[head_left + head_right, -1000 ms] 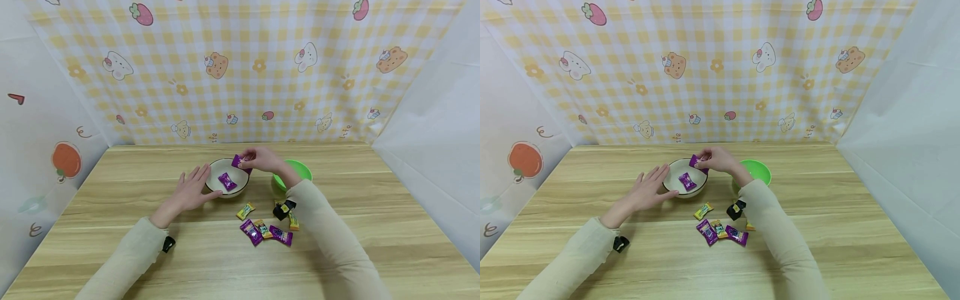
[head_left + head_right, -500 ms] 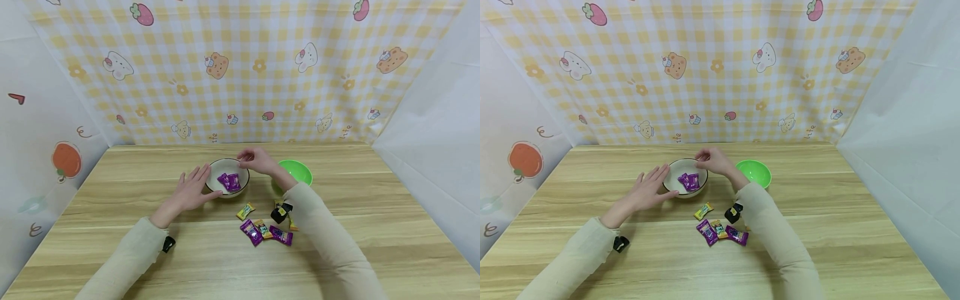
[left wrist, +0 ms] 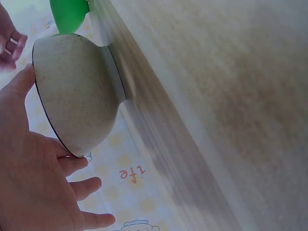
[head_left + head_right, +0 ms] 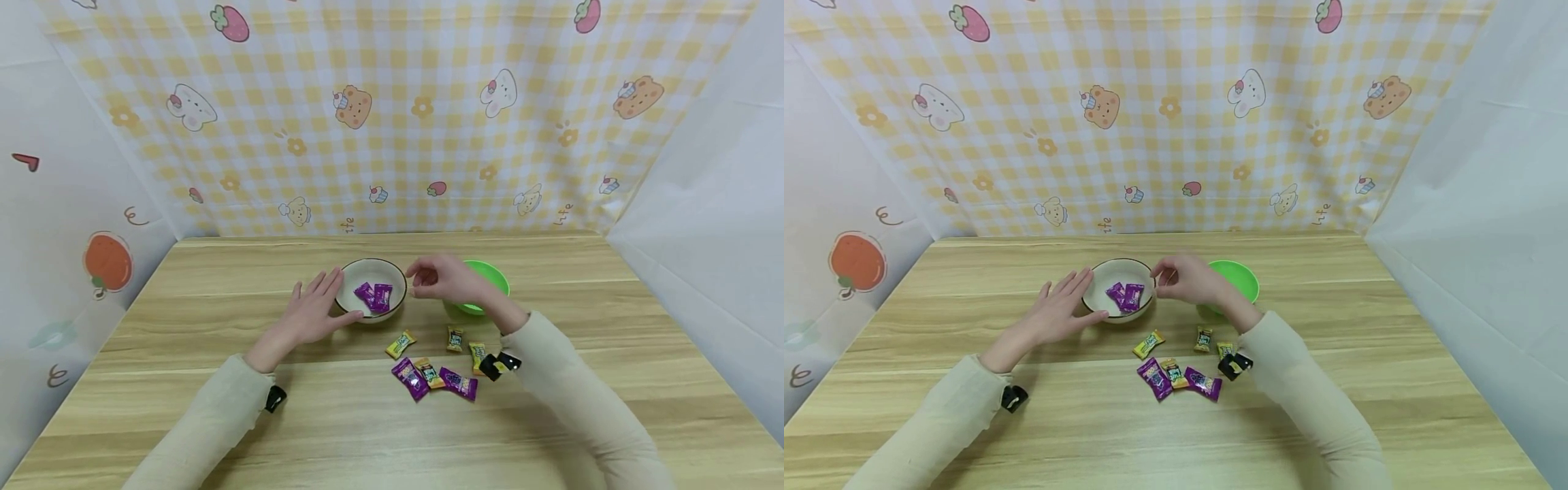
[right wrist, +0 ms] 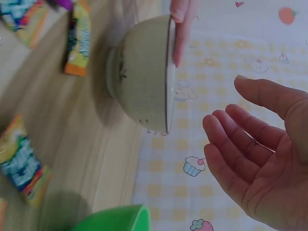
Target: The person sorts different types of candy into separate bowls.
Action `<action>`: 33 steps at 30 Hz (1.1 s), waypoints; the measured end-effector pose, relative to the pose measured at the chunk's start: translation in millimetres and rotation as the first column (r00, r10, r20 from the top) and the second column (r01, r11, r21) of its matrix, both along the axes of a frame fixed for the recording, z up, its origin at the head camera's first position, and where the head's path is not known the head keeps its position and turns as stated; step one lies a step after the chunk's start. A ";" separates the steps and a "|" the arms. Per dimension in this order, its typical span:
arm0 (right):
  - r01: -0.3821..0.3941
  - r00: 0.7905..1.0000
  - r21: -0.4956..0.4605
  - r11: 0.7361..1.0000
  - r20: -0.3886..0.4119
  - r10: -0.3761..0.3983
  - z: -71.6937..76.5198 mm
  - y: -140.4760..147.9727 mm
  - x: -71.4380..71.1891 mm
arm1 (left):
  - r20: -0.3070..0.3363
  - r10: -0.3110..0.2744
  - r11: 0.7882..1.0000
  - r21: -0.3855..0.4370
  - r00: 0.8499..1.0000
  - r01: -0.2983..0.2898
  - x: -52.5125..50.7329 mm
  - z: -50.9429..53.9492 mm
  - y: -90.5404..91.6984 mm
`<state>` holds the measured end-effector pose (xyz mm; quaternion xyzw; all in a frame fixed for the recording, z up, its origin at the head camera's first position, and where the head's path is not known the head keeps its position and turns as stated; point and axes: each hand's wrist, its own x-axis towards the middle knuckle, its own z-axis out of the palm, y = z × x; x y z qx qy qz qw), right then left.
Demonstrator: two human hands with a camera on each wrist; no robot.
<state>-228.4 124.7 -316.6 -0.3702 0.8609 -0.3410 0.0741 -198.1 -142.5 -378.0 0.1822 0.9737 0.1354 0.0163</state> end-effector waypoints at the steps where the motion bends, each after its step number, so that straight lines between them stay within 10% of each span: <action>1: -0.005 1.000 0.020 1.000 -0.004 0.005 -1.1 2.5 3.4 | 0.001 -0.001 1.000 -0.001 1.000 0.001 0.1 0.0 0.0; 23: -0.121 0.987 0.080 0.989 0.119 0.111 -63.1 7.8 59.4 | 0.023 0.007 1.000 -0.013 1.000 -0.007 0.3 2.7 0.8; 33: -0.131 0.991 0.193 0.972 -0.009 0.136 -71.2 -9.4 67.3 | 0.017 0.005 1.000 -0.019 1.000 -0.005 0.8 2.9 0.7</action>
